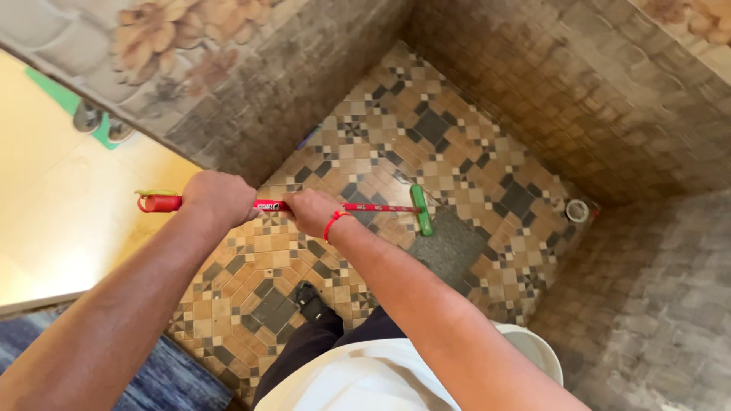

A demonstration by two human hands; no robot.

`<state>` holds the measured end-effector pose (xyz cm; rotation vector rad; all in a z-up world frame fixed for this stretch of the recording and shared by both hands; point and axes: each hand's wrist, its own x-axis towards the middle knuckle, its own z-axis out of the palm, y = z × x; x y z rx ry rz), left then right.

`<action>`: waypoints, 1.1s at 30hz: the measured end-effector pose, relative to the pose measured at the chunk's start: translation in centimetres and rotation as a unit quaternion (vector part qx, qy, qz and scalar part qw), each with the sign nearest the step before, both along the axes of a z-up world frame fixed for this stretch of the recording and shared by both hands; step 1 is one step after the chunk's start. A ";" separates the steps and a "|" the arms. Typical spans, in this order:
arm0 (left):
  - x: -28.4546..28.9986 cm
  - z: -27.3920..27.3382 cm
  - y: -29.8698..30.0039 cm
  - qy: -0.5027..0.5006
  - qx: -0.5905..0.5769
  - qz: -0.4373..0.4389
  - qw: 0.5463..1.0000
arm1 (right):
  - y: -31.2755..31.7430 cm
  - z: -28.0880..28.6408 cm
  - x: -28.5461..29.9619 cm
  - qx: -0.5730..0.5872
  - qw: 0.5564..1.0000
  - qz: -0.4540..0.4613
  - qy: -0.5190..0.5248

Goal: The person mops a tiled bathroom floor using a green flat mop with a red handle. They repeatedly push and pull the mop across the wet floor, moving water toward the drain area. A white bucket is visible nearby.

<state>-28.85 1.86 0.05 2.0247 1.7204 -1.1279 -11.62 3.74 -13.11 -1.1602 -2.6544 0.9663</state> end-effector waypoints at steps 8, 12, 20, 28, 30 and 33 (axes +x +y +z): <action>-1.2 0.9 -1.0 -0.018 0.027 0.027 0.999 | -1.2 2.9 -3.8 -0.025 0.997 0.004 0.072; 1.4 -0.6 -0.1 -0.043 0.045 0.028 0.998 | -0.7 3.0 -0.4 -0.052 0.996 -0.026 0.062; 13.1 -3.0 2.7 -0.074 0.001 0.023 0.997 | 1.1 -0.4 11.9 -0.008 0.999 -0.042 0.018; 30.5 -8.5 8.1 -0.108 -0.029 -0.035 0.993 | 4.9 -4.1 29.8 -0.016 0.995 -0.095 -0.029; 35.7 -10.5 9.4 -0.113 -0.035 -0.057 0.991 | 5.8 -5.0 35.2 -0.030 0.994 -0.108 -0.006; 43.8 -13.3 10.2 -0.149 -0.058 -0.030 0.987 | 5.6 -6.3 43.2 -0.043 0.989 -0.136 0.037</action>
